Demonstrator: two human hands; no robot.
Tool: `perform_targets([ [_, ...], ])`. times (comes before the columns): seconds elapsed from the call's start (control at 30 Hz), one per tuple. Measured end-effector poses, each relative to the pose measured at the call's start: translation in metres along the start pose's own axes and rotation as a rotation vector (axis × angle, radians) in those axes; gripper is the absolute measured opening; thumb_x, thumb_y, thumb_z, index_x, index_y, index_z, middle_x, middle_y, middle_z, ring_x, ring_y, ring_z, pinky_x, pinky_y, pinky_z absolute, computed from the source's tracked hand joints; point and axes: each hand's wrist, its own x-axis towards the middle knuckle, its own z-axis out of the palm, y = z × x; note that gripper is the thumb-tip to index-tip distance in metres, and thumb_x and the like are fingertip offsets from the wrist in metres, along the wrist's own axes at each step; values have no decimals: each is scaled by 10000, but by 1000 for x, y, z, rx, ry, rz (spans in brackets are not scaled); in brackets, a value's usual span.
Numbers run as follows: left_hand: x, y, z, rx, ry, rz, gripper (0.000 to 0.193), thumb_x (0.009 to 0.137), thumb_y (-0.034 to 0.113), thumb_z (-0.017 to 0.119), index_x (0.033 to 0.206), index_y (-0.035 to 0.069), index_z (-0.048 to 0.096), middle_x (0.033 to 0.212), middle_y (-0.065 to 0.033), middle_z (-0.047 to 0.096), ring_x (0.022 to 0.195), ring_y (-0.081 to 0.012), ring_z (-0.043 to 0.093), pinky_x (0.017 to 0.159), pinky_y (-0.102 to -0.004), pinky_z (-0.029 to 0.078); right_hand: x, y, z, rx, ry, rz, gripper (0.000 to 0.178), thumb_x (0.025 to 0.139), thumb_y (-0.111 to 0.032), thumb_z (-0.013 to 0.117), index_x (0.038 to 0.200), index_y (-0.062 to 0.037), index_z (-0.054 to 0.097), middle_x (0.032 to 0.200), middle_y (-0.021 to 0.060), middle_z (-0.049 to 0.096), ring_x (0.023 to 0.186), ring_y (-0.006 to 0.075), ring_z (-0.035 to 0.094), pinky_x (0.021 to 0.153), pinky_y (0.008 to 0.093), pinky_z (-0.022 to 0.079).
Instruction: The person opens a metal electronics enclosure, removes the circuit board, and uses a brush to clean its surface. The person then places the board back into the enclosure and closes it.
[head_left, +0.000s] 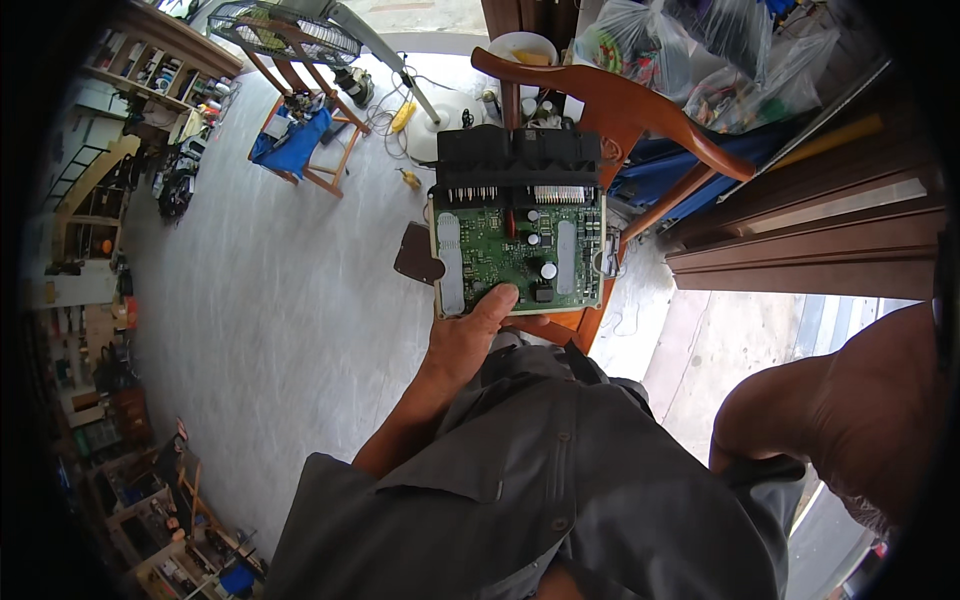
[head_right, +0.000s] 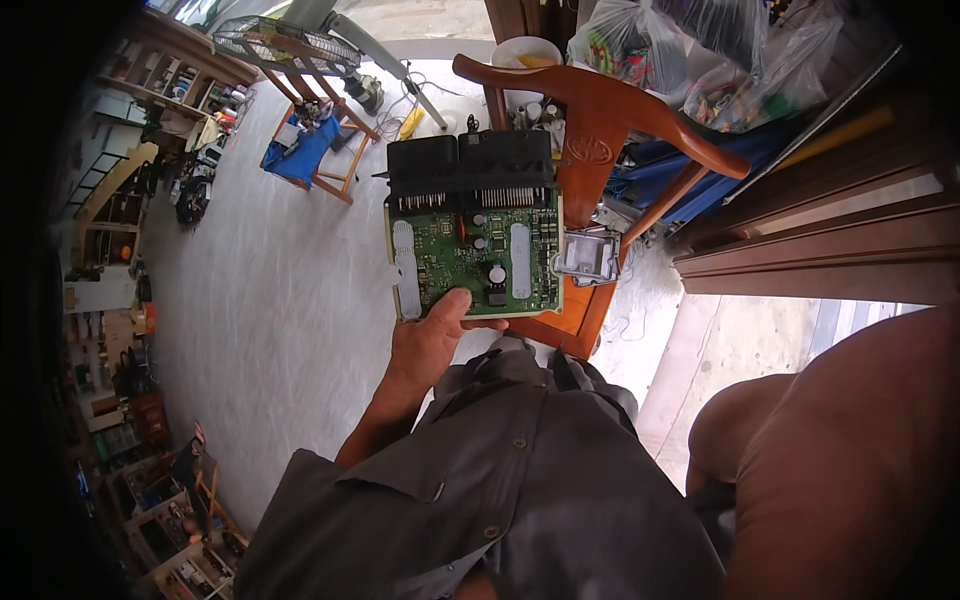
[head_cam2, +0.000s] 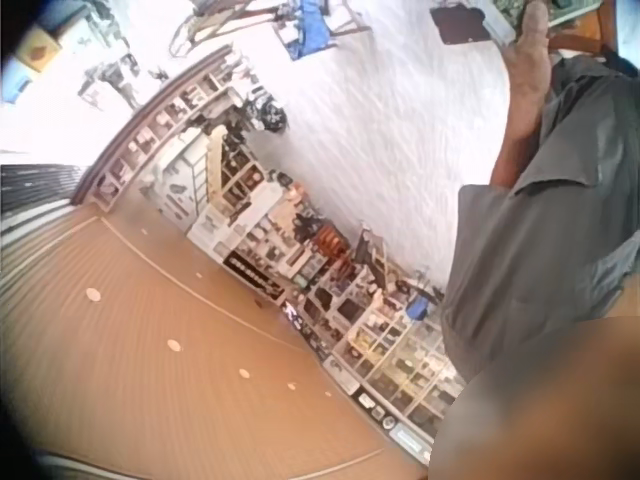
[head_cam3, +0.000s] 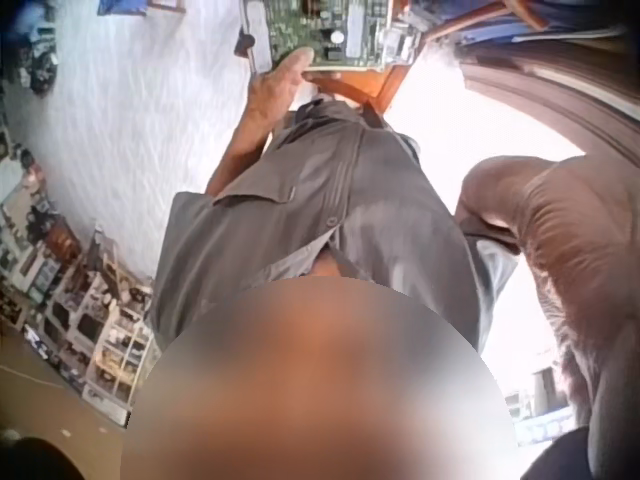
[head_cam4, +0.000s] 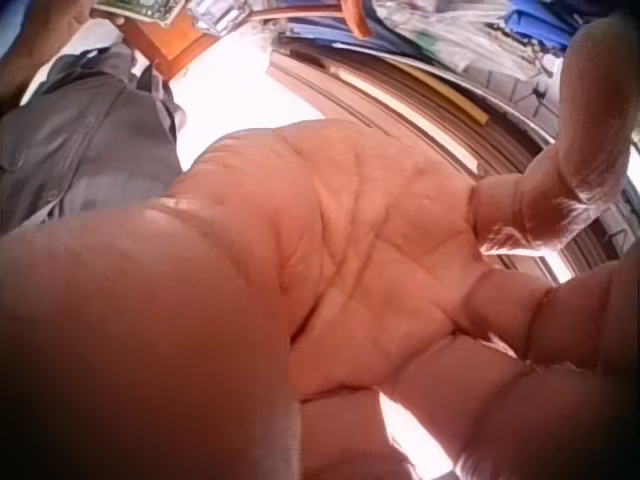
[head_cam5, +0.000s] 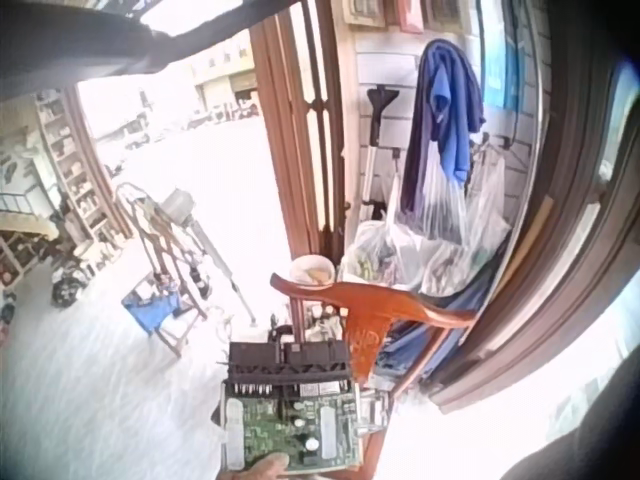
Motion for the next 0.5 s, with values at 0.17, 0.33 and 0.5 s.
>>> perform_targets([
  [0.17, 5, -2, -20, 21, -96, -33, 327, 995, 157, 591, 1255, -40, 575, 1081, -167, 699, 881, -260, 725, 752, -373, 644, 7, 11, 4, 33, -12, -27, 497, 994, -341, 546, 1357, -4, 515, 1281, 193, 625, 1127, 264, 659, 895, 386, 564],
  [0.33, 4, 1, -28, 20, -83, -3, 324, 989, 154, 599, 1248, -41, 579, 1073, -170, 700, 868, -261, 724, 740, -373, 645, 15, 16, 5, 70, -7, -41, 494, 993, -346, 547, 1348, -3, 519, 1274, 196, 625, 1120, 266, 661, 890, 387, 565],
  [0.5, 3, 12, -33, -8, -95, 2, 320, 986, 153, 603, 1240, -39, 582, 1071, -163, 700, 870, -257, 724, 736, -365, 642, 21, 22, 19, 103, -30, -55, 492, 992, -351, 547, 1338, -2, 522, 1268, 200, 625, 1114, 269, 662, 885, 388, 566],
])
